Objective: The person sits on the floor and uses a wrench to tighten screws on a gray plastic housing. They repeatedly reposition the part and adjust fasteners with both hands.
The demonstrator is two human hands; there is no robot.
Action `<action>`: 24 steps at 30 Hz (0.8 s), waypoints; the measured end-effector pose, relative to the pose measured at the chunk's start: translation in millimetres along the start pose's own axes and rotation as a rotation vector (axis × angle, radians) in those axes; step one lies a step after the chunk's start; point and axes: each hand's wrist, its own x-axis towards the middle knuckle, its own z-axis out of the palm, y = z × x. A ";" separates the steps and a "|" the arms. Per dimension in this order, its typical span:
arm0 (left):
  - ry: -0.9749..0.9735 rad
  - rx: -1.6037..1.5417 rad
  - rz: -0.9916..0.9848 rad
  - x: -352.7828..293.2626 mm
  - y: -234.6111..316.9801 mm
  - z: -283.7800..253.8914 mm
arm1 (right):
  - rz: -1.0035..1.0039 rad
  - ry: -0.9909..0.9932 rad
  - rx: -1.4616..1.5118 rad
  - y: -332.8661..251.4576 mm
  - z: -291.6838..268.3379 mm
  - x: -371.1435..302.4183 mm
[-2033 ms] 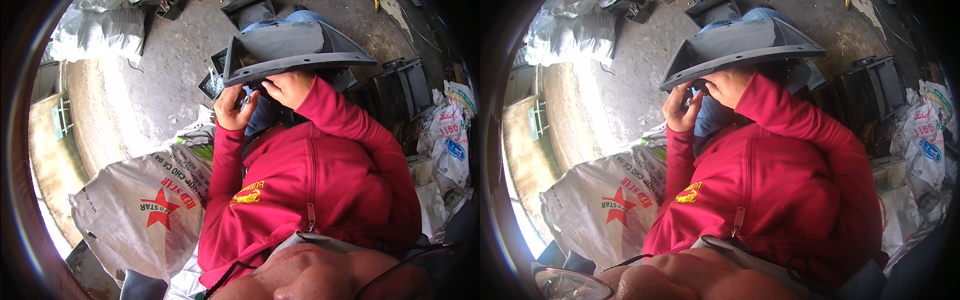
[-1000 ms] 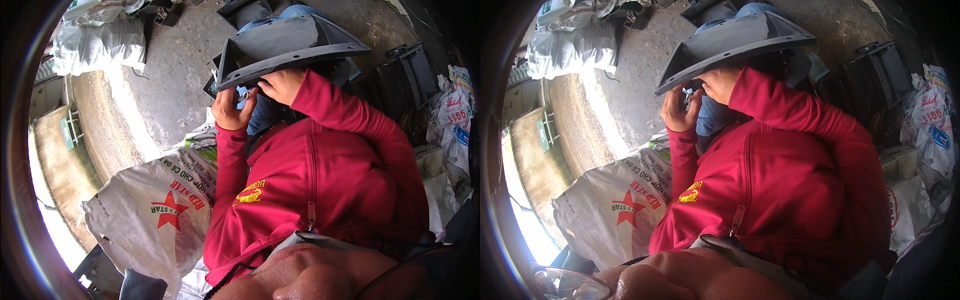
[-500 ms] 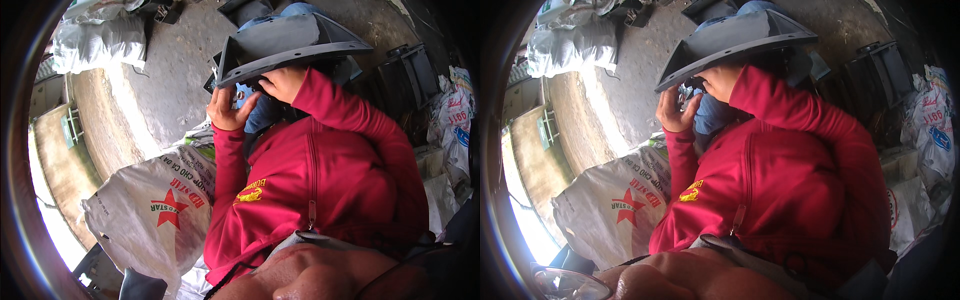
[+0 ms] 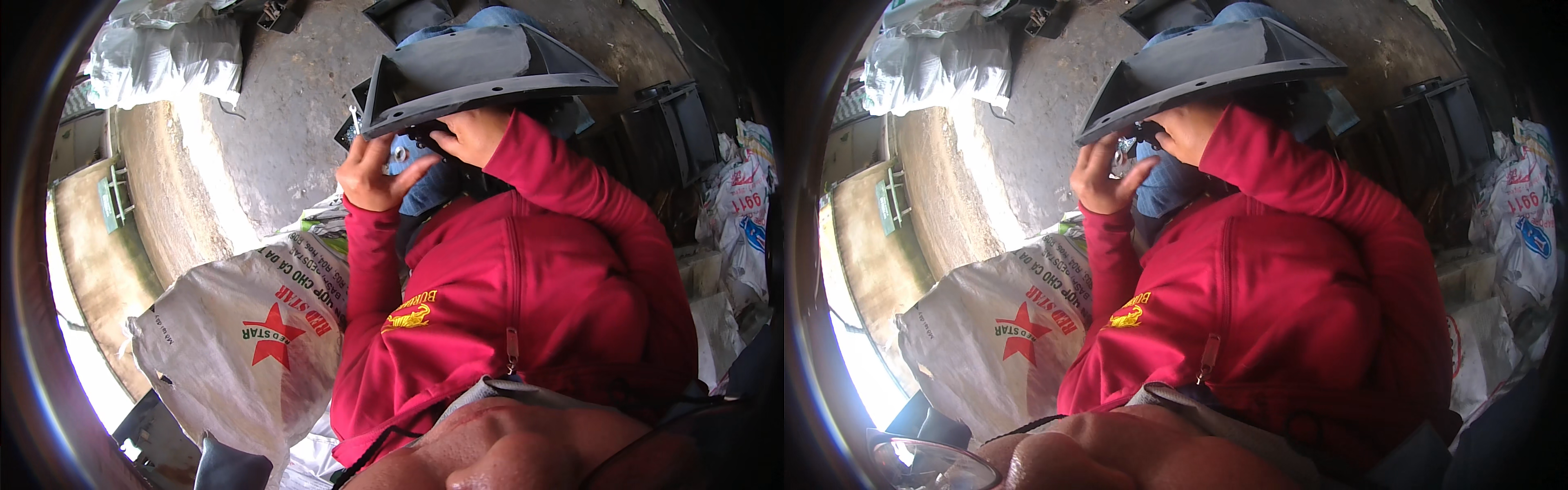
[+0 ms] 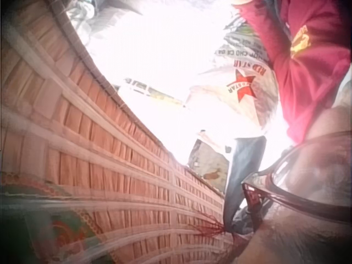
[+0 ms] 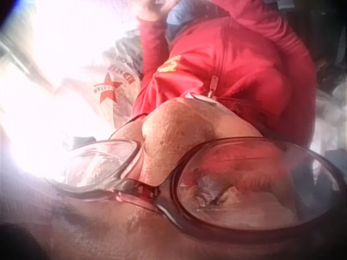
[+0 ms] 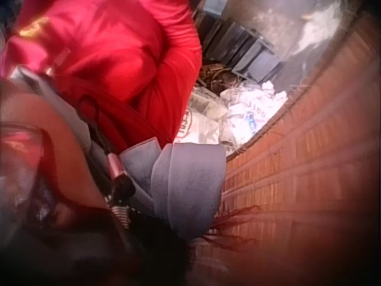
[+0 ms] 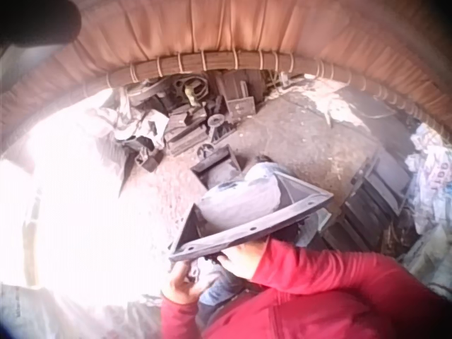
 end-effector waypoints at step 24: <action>-0.013 0.117 0.028 -2.1 -5.7 -0.6 | 0.068 -0.136 -0.348 3.2 -9.5 -1.9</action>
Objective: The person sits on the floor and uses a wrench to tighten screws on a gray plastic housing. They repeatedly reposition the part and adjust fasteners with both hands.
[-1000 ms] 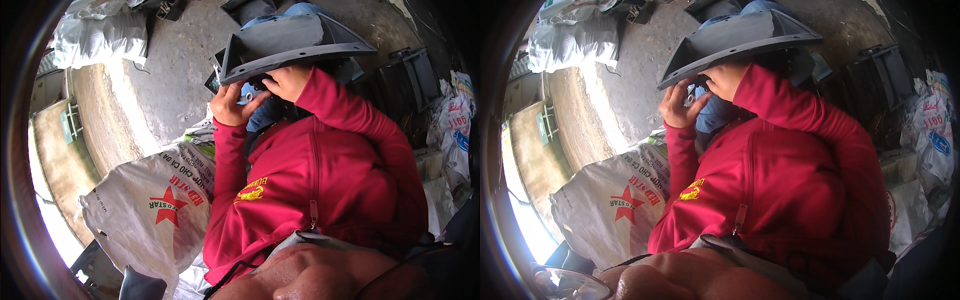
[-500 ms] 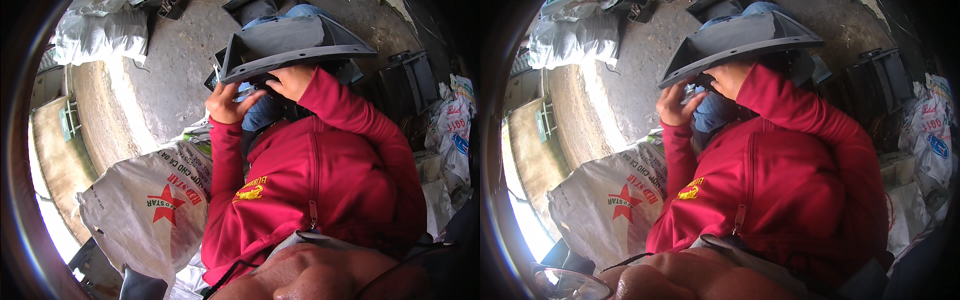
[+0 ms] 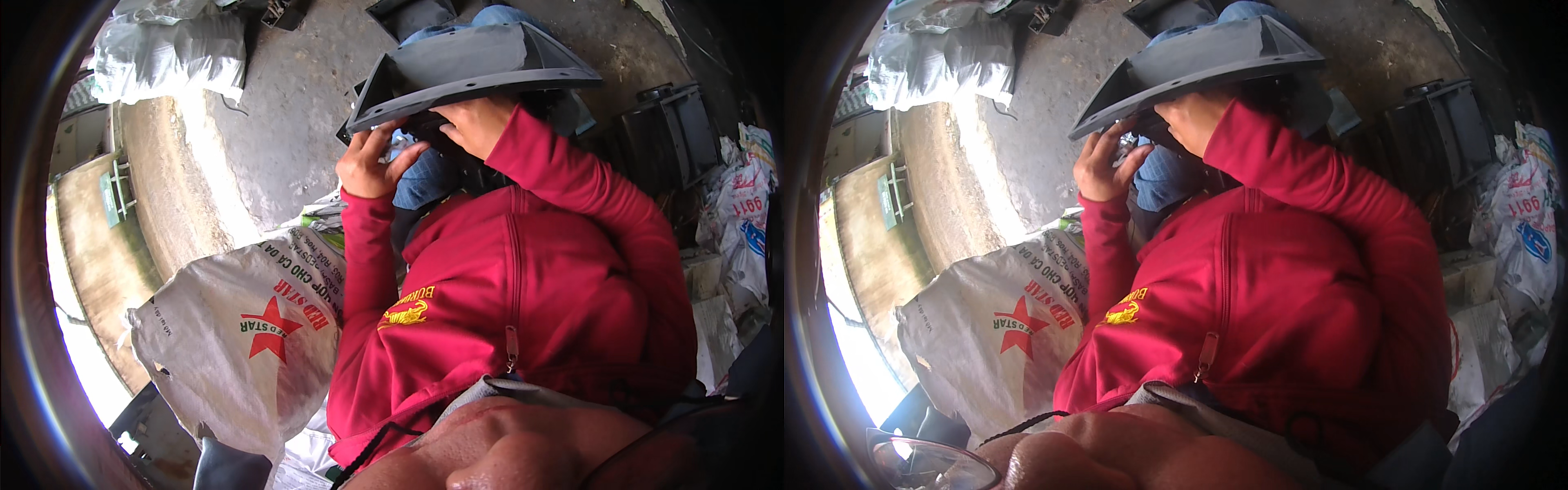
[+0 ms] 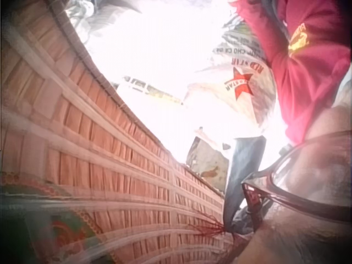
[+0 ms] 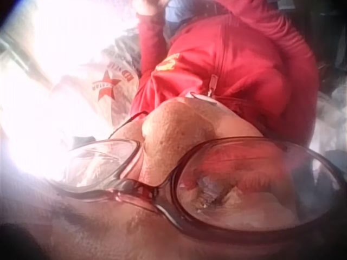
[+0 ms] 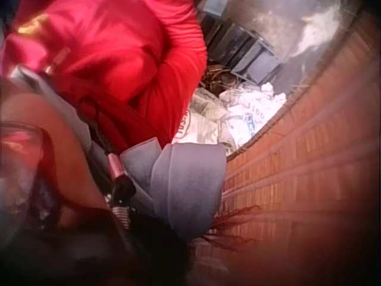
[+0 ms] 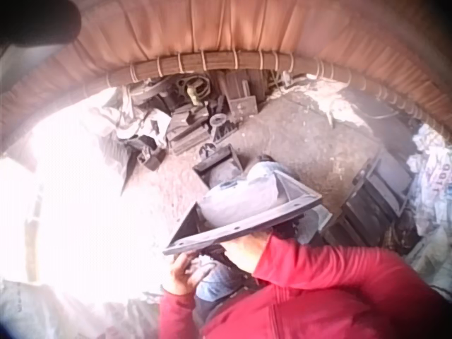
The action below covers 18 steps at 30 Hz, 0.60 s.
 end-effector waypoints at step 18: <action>-0.111 -0.771 -0.939 -77.6 2.7 -19.7 | -0.158 0.288 0.133 -3.2 12.8 -0.2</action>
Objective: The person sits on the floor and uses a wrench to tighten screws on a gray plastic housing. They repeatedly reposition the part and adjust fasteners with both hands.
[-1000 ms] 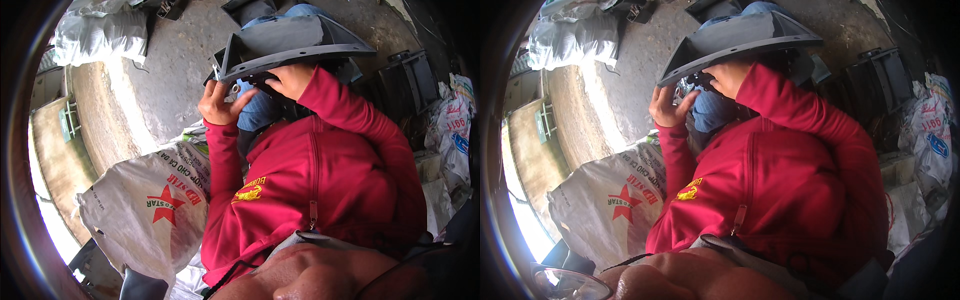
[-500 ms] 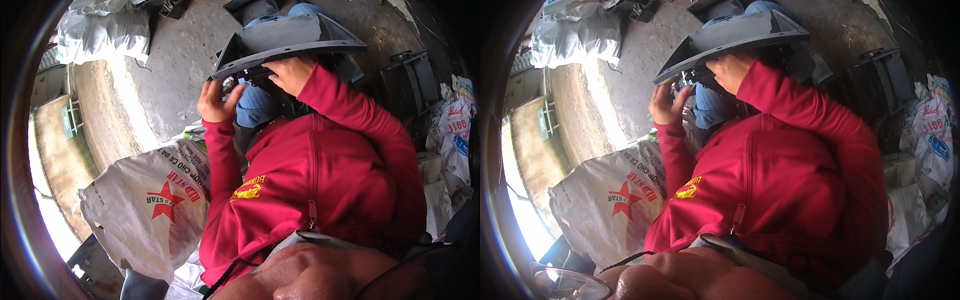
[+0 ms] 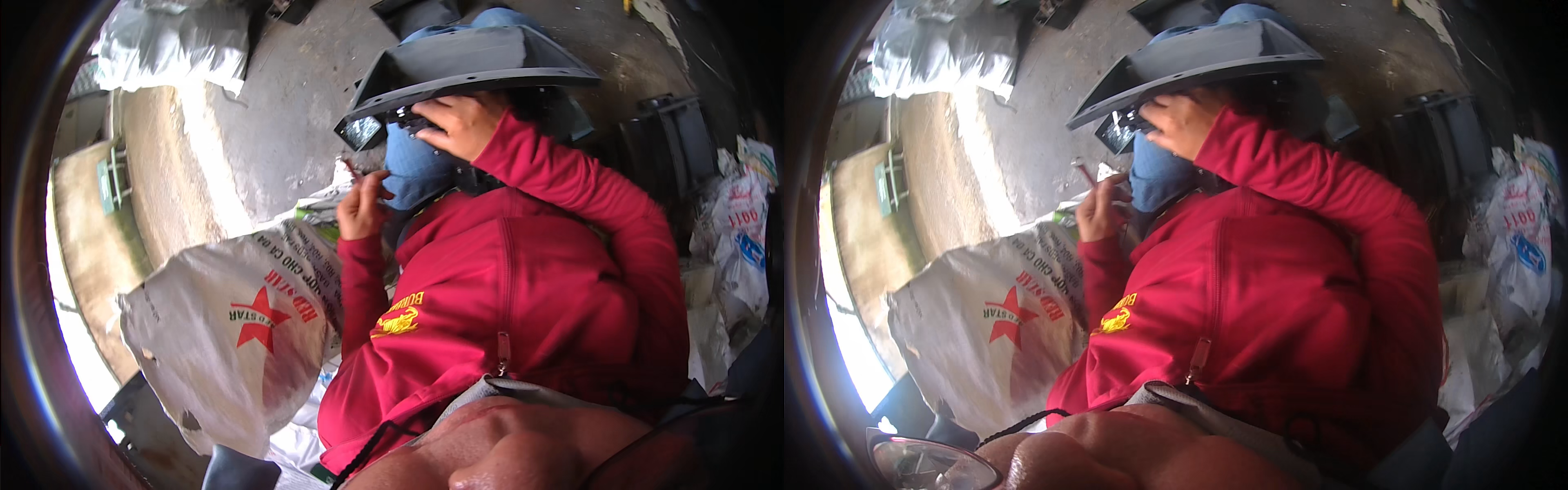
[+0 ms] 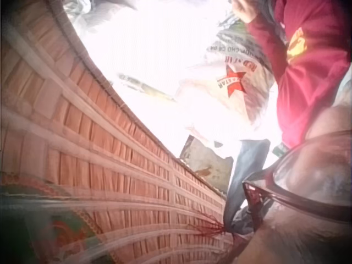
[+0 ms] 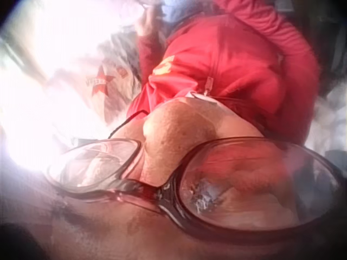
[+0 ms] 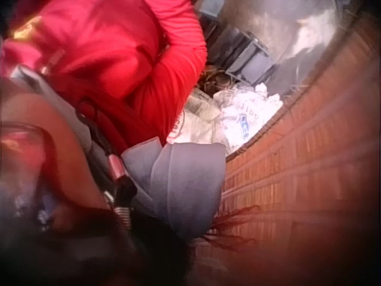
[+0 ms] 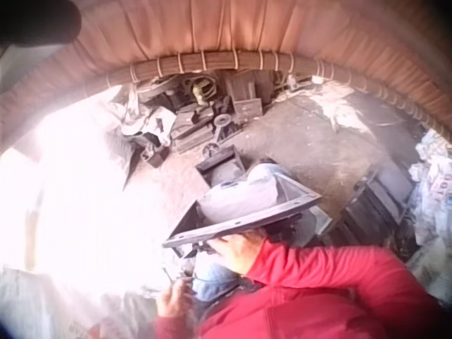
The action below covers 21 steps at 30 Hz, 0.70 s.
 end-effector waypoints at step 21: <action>-0.483 0.657 1.117 13.9 84.2 147.5 | 1.097 -0.017 2.208 11.2 -90.8 -84.0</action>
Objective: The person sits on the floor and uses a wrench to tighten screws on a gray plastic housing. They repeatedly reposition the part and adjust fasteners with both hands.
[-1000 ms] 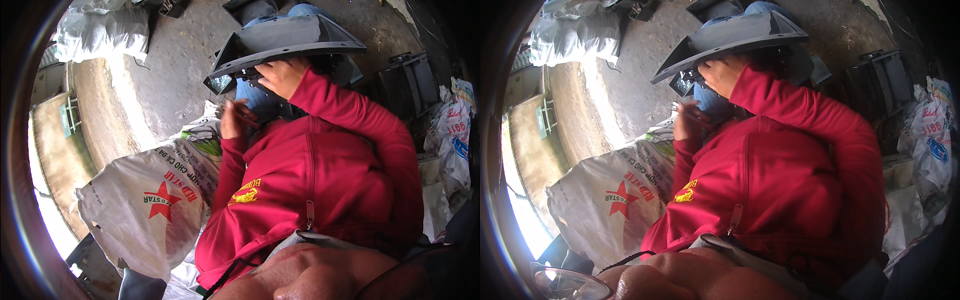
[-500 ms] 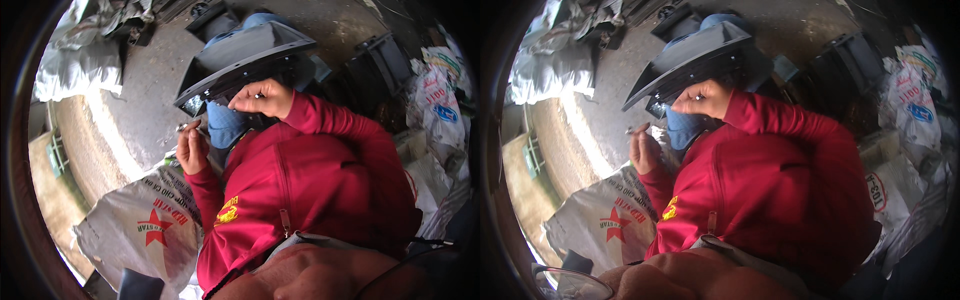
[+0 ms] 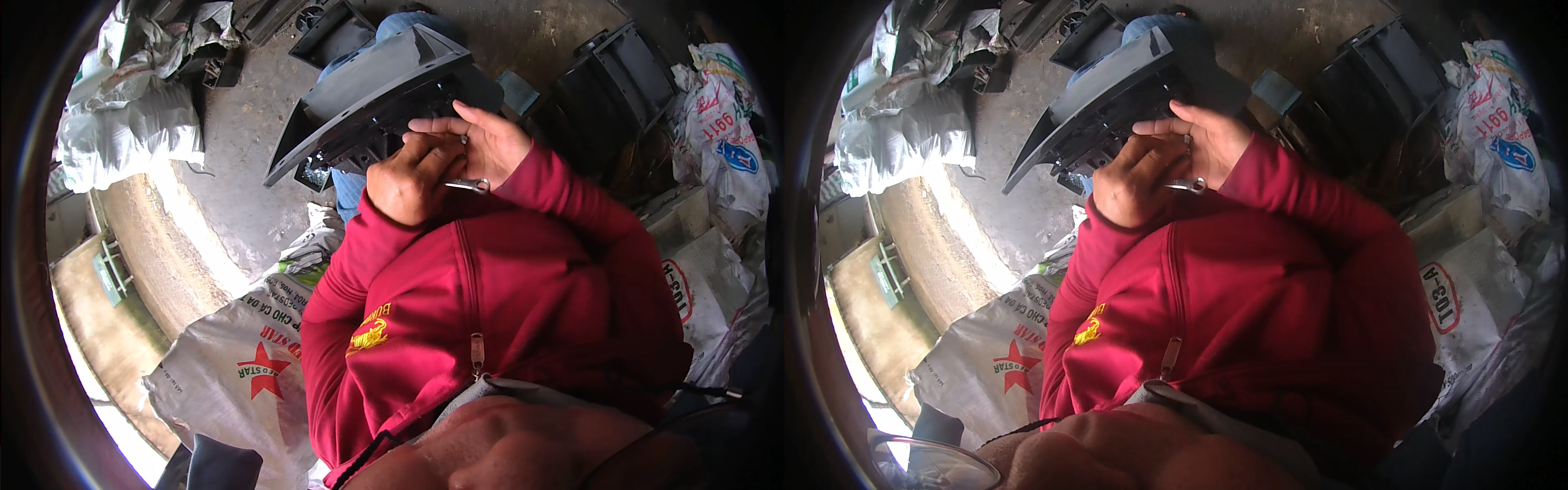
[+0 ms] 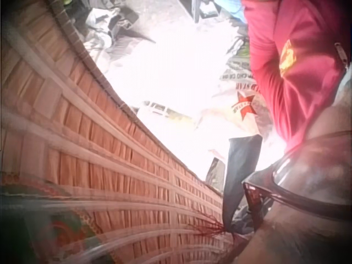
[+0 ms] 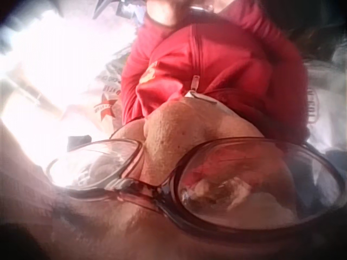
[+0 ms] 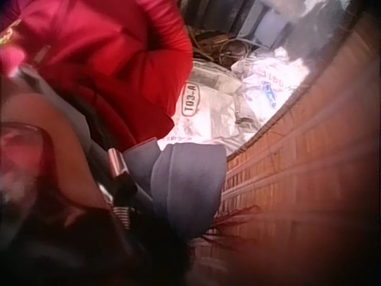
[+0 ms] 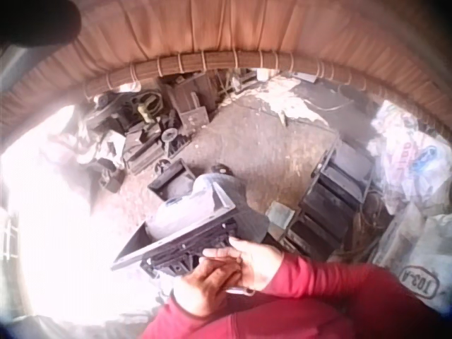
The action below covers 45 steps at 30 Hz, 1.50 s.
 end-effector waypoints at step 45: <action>0.058 0.088 -0.348 32.4 -18.0 28.5 | -1.158 0.189 -1.593 -54.6 -69.0 27.9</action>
